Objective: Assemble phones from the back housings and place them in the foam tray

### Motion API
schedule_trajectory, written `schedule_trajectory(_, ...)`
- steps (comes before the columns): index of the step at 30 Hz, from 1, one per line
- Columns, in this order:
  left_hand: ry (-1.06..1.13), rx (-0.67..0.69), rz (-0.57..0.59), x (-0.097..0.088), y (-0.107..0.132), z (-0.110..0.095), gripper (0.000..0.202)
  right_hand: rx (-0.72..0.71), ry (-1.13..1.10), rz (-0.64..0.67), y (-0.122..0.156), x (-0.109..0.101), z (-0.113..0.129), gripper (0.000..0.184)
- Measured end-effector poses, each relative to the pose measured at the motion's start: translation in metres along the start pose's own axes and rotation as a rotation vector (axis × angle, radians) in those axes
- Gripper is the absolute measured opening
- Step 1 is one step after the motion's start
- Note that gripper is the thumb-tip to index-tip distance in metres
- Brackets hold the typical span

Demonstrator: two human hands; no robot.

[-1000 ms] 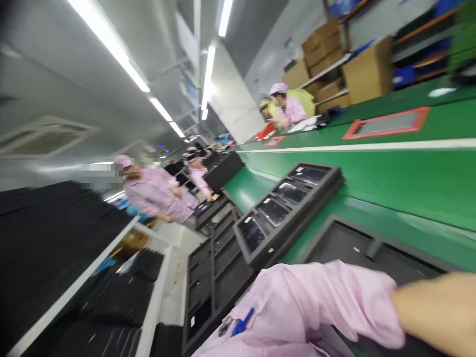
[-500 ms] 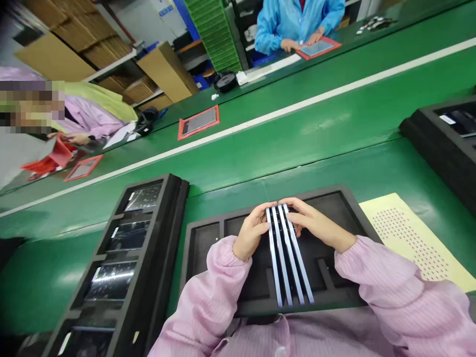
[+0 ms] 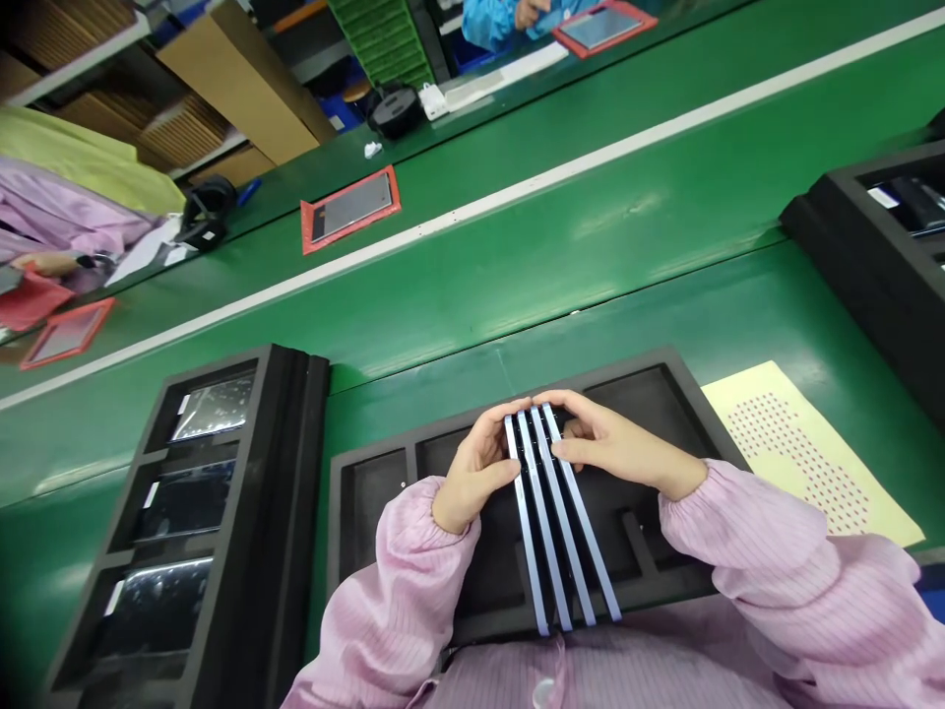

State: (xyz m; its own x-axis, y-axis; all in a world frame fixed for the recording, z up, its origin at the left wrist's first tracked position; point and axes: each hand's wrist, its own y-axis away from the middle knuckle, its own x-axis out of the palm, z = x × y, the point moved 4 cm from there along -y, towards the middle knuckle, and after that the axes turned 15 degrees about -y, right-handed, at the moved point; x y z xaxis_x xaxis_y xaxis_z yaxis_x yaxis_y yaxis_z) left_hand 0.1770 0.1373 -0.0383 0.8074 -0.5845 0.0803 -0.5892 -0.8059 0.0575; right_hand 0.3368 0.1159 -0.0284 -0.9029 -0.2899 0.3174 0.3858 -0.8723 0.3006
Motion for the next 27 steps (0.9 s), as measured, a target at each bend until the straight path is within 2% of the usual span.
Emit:
schedule_trajectory(3,-0.024,0.02,0.063,-0.001,0.0,0.0,0.055,0.009,-0.012,0.039,0.001,0.0,0.002,0.059)
schedule_trajectory(6,-0.024,-0.007,0.05,-0.001,0.0,0.0,0.055,0.014,-0.016,-0.009,-0.001,0.001,0.002,0.056)
schedule_trajectory(9,-0.036,-0.064,-0.071,0.0,-0.002,-0.001,0.047,0.038,0.024,-0.108,-0.004,0.005,0.0,0.047)
schedule_trajectory(12,-0.113,-0.119,-0.19,0.004,-0.003,-0.004,0.036,-0.002,0.096,-0.183,-0.006,0.008,0.0,0.041)
schedule_trajectory(16,-0.213,-0.118,-0.231,0.007,-0.004,-0.008,0.035,-0.032,0.118,-0.196,-0.006,0.008,0.0,0.041)
schedule_trajectory(23,-0.238,-0.075,-0.148,0.005,-0.002,-0.003,0.043,-0.03,0.09,-0.138,-0.003,0.004,-0.004,0.046)
schedule_trajectory(27,-0.166,0.004,0.07,0.001,0.0,-0.002,0.06,0.032,0.051,0.042,0.001,0.002,-0.005,0.066)
